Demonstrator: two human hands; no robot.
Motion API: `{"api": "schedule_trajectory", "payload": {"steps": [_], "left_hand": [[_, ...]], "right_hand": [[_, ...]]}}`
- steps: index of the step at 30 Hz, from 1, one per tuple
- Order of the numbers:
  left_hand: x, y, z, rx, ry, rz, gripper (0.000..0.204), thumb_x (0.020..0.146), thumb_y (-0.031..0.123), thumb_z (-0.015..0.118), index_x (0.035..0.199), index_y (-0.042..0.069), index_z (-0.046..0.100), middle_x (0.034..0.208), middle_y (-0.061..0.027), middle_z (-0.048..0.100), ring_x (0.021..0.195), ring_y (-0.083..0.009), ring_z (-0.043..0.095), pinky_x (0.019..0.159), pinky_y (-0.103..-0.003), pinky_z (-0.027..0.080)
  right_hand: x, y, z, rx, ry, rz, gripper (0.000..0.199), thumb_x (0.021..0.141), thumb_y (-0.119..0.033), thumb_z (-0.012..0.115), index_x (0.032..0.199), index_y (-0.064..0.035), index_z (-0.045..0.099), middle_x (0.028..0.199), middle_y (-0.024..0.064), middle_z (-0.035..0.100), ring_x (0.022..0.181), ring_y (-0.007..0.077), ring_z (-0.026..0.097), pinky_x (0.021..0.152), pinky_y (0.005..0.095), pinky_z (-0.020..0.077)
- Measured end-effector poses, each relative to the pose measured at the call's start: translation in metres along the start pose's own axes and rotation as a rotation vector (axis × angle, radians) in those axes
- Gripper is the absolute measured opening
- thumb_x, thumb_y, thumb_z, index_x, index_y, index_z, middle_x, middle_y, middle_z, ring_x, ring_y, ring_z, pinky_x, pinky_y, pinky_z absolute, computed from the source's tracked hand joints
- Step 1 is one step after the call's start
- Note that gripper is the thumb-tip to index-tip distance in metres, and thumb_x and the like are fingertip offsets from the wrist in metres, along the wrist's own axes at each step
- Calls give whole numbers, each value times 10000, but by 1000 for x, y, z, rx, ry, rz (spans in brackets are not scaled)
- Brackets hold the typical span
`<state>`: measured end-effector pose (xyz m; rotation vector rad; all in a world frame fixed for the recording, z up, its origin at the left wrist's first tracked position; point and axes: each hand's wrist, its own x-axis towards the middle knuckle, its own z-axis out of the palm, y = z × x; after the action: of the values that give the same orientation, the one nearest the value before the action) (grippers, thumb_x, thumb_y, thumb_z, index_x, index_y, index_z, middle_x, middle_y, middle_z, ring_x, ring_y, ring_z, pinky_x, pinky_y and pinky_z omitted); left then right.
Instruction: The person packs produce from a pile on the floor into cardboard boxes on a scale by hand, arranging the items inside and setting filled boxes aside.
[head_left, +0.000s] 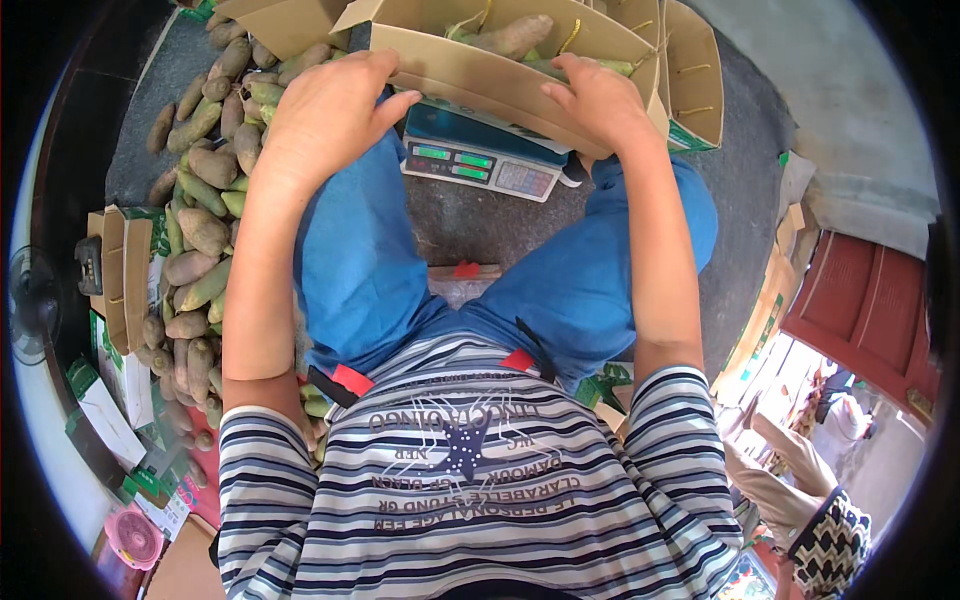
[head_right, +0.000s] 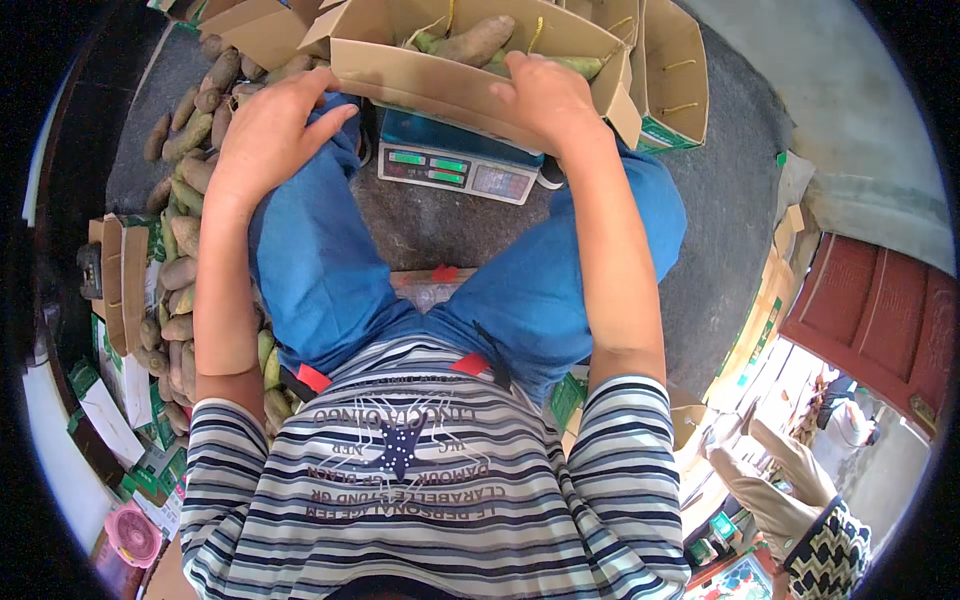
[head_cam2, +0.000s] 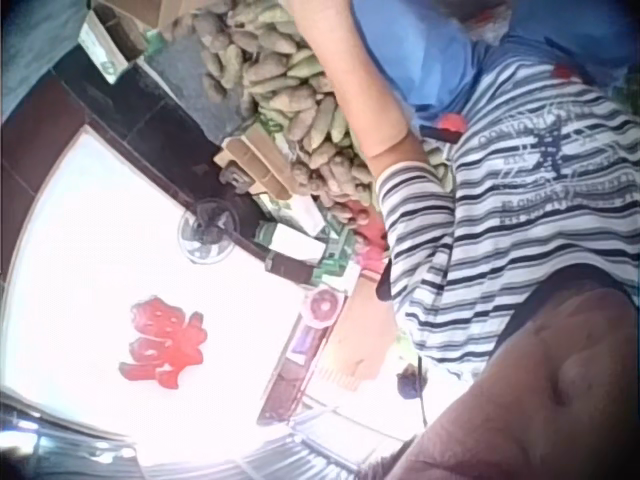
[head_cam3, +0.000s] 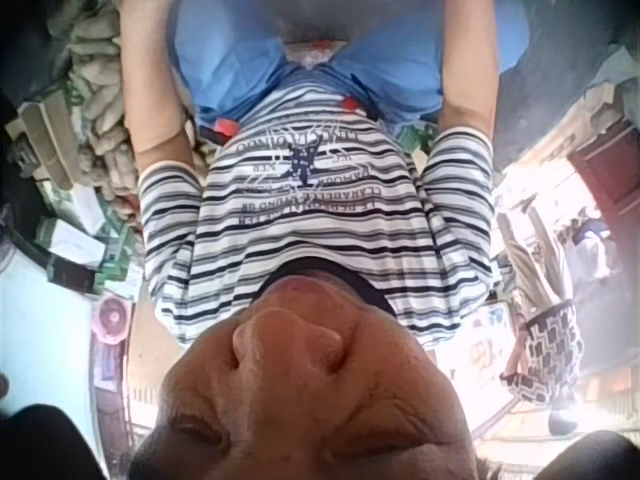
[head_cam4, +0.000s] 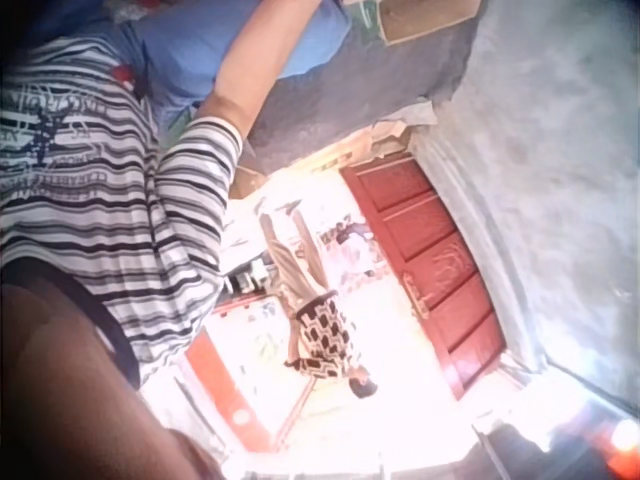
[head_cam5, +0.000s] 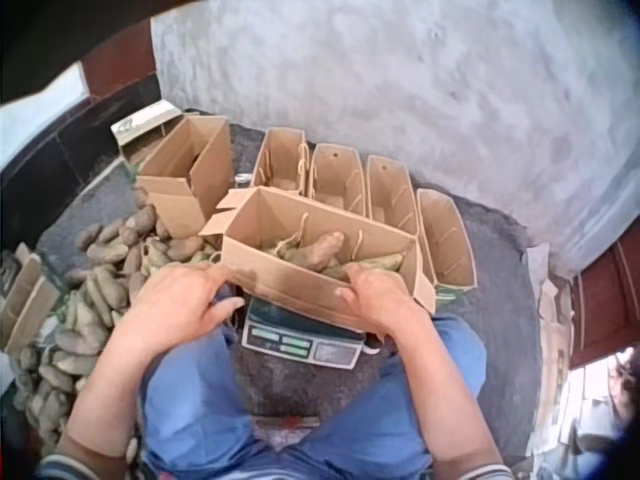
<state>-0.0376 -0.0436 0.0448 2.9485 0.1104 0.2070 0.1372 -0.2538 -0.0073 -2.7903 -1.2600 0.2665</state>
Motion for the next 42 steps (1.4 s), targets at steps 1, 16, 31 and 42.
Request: {"api": "schedule_trajectory", "payload": {"steps": [1,16,31,42], "left_hand": [[0,-1,1,13,3,-7,275,802,289,566,932,50,526,811,-130,607,777,-319,581,657,-405,452],[-1,-6,-1,38,-2,-9,284,794,301,576,945,66,527,810,-121,619,780,-297,599,648,-394,462],[-4,-3,-5,26,0,-18,264,788,263,590,957,72,518,811,-126,622,773,-305,600,648,-400,458],[-4,-6,-4,28,13,-15,267,784,257,596,959,69,522,793,-123,613,748,-307,594,639,-397,456]], "right_hand": [[-1,-1,-2,13,5,29,380,836,-323,516,1111,-60,511,1068,154,577,997,304,538,832,408,426],[-4,-5,4,-2,-26,-28,305,833,-294,513,979,-26,528,978,157,594,958,309,551,797,420,436],[1,-8,7,-42,-63,-52,335,838,-287,517,1064,-40,491,972,158,597,937,324,549,773,423,437],[4,-6,12,-22,-66,-54,303,832,-276,527,1001,-27,491,936,172,599,914,335,552,763,441,432]]}}
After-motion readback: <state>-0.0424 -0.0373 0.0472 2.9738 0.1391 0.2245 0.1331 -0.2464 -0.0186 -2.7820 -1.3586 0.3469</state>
